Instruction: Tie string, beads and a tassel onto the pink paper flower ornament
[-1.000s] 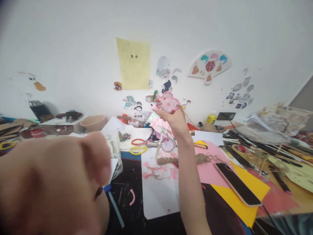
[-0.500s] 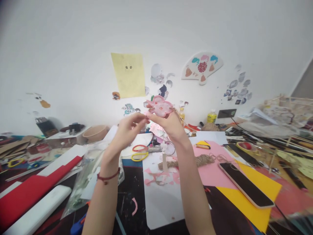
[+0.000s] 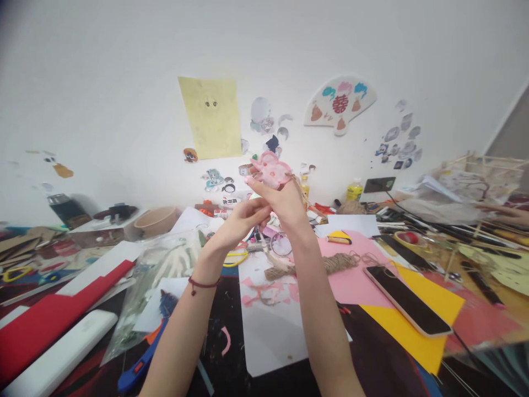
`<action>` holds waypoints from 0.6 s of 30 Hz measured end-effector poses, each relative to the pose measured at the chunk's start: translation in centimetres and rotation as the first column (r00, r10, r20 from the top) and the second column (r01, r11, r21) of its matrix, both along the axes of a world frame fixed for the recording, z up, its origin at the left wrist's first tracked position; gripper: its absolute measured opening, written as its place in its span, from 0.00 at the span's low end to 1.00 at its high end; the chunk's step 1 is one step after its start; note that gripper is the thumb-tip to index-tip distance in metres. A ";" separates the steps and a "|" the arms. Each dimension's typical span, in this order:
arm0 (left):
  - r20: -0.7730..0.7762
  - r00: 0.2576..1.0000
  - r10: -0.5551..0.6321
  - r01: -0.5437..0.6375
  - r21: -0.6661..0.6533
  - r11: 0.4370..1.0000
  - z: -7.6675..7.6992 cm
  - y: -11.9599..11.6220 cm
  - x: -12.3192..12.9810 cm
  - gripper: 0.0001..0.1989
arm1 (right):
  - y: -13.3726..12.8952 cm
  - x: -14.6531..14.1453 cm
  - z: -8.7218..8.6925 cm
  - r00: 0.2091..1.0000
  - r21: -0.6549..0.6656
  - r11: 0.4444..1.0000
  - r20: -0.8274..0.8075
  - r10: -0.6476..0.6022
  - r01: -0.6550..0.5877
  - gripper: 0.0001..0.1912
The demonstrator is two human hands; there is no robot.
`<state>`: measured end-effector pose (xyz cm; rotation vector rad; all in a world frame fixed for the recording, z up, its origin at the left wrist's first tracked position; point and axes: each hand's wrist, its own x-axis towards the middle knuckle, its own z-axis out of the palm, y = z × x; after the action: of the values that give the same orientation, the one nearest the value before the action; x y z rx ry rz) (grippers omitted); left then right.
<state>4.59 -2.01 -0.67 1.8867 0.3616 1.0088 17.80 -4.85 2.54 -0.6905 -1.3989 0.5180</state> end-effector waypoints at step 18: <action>0.123 0.873 0.472 -0.487 0.155 0.860 1.2 1.6 -4.3 0.12 | 0.4 0.6 -0.1 0.993 -0.058 0.998 -0.115 0.030 -0.037 0.14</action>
<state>0.31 -0.38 0.56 1.9531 0.7409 1.4901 18.36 -4.41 2.40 -0.6763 -1.2938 0.6189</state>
